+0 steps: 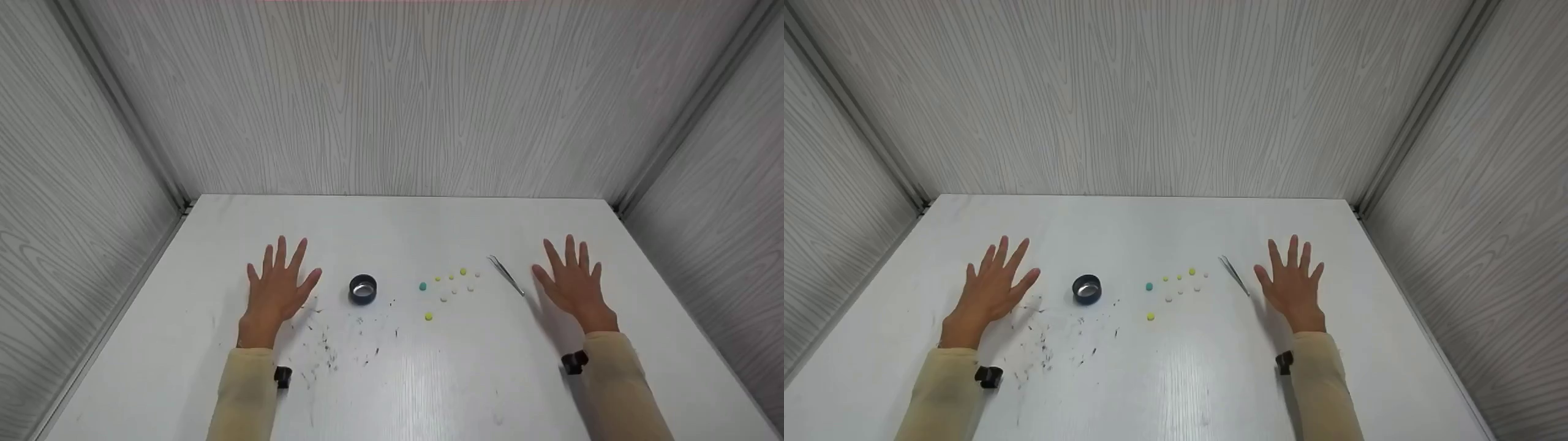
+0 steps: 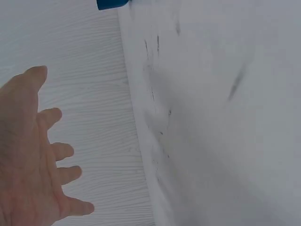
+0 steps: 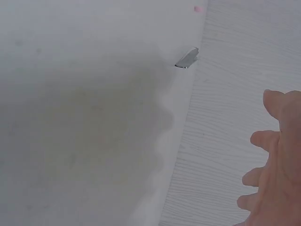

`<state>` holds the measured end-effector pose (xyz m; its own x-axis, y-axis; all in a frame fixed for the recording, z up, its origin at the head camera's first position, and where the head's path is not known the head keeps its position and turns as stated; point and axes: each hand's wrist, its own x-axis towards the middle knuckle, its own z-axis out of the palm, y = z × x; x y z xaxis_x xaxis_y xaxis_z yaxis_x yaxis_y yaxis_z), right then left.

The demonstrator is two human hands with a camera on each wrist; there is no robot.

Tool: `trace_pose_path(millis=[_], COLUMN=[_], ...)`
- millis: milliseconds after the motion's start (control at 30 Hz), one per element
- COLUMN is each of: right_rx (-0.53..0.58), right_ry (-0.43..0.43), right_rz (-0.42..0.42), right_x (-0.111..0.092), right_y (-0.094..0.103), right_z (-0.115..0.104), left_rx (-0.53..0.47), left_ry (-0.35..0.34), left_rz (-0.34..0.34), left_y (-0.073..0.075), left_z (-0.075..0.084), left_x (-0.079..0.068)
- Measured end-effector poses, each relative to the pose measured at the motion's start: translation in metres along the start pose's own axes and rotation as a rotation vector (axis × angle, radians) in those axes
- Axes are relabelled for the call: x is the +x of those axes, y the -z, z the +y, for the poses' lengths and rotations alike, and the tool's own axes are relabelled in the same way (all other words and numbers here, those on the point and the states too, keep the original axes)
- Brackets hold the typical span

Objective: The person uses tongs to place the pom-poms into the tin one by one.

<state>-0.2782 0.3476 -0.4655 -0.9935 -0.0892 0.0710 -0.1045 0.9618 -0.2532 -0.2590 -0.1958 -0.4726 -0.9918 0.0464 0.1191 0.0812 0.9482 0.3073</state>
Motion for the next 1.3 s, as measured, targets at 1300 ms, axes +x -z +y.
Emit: trace_pose_path(millis=[1300], right_rx=[0.235], right_ry=[0.049], right_rz=[-0.019], right_x=[0.029], right_y=[-0.022], right_z=[-0.034], left_rx=[-0.587], left_ry=[-0.074], left_rz=[-0.261], left_y=[-0.035], left_z=[0.055], left_x=[0.008])
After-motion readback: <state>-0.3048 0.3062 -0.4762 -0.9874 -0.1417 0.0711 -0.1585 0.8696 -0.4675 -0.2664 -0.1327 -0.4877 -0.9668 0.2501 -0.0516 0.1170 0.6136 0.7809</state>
